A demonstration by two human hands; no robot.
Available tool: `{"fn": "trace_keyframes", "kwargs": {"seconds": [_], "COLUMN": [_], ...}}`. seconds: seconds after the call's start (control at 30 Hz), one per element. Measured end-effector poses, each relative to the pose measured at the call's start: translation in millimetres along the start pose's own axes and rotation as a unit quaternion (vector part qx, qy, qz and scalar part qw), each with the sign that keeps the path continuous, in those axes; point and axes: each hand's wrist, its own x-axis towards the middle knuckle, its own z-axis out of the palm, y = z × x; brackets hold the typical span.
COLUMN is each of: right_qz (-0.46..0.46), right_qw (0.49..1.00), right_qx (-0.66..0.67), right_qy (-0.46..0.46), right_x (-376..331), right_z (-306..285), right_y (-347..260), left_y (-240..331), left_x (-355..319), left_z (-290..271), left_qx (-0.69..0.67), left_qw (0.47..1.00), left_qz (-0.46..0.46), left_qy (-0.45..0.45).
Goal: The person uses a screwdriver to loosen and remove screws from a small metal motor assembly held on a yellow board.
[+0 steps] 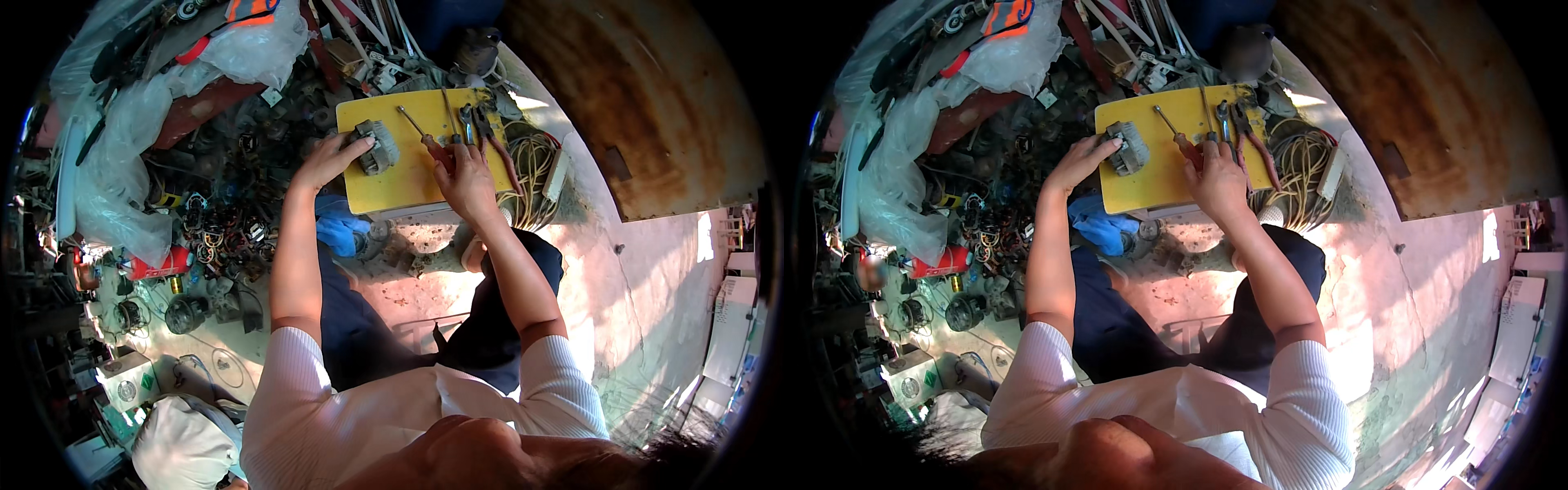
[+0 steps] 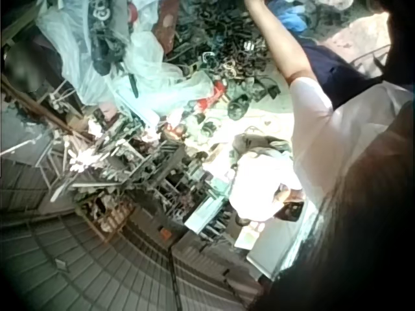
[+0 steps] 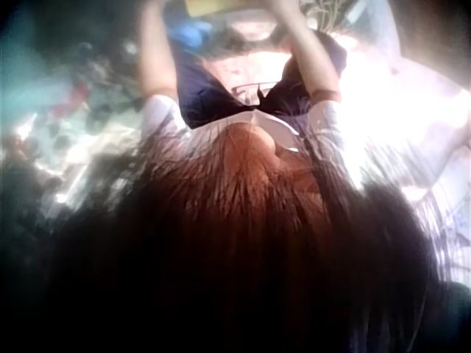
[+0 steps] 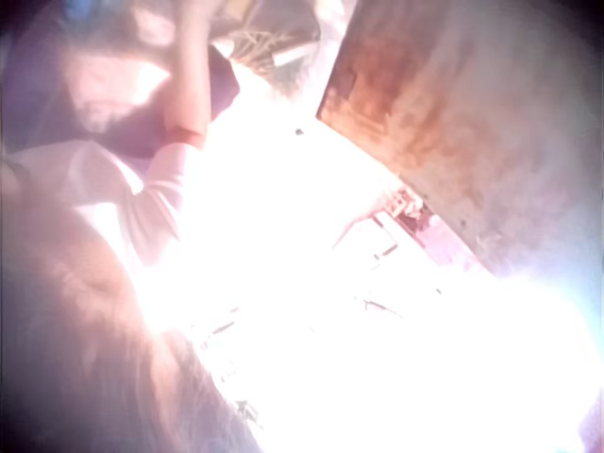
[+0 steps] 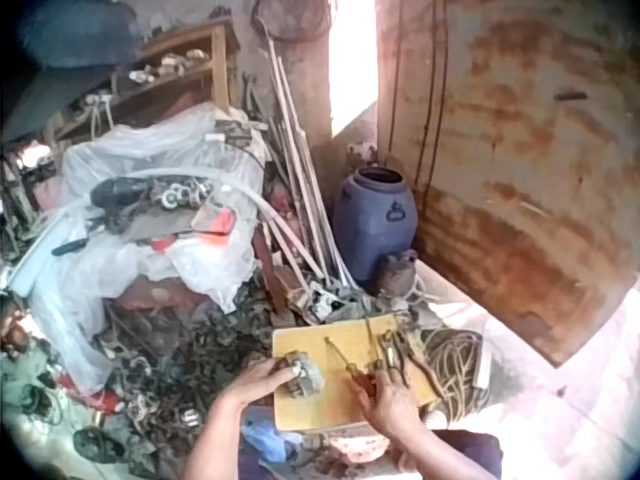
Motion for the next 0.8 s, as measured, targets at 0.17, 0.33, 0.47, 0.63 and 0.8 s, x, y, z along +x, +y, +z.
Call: {"fn": "trace_keyframes", "kwargs": {"seconds": [0.17, 0.33, 0.47, 0.63, 0.8], "right_qz": [0.057, 0.118, 0.151, 0.183, 0.209], "right_qw": [0.982, 0.897, 0.85, 0.822, 0.818], "right_qx": [0.179, 0.422, 0.5, 0.538, 0.536], "right_qy": [0.008, 0.067, 0.072, 0.034, 0.027], "right_x": [13.2, 29.2, 33.8, 35.0, 37.0], "right_z": [-2.9, -22.3, -36.8, -40.8, -39.5], "right_y": [18.1, 29.0, 31.4, 31.4, 36.7], "left_y": [-12.6, -12.1, 21.1, 23.7, 25.9], "left_x": [11.0, 5.2, -31.0, -30.9, -30.9], "left_z": [-9.2, 3.8, 12.2, 21.0, 14.2], "left_qx": [-0.024, -0.005, 0.191, 0.274, 0.259], "left_qw": [0.999, 0.996, 0.972, 0.949, 0.956], "left_qz": [-0.007, -0.003, 0.005, 0.027, 0.04], "left_qy": [-0.027, 0.09, 0.135, 0.154, 0.135]}}
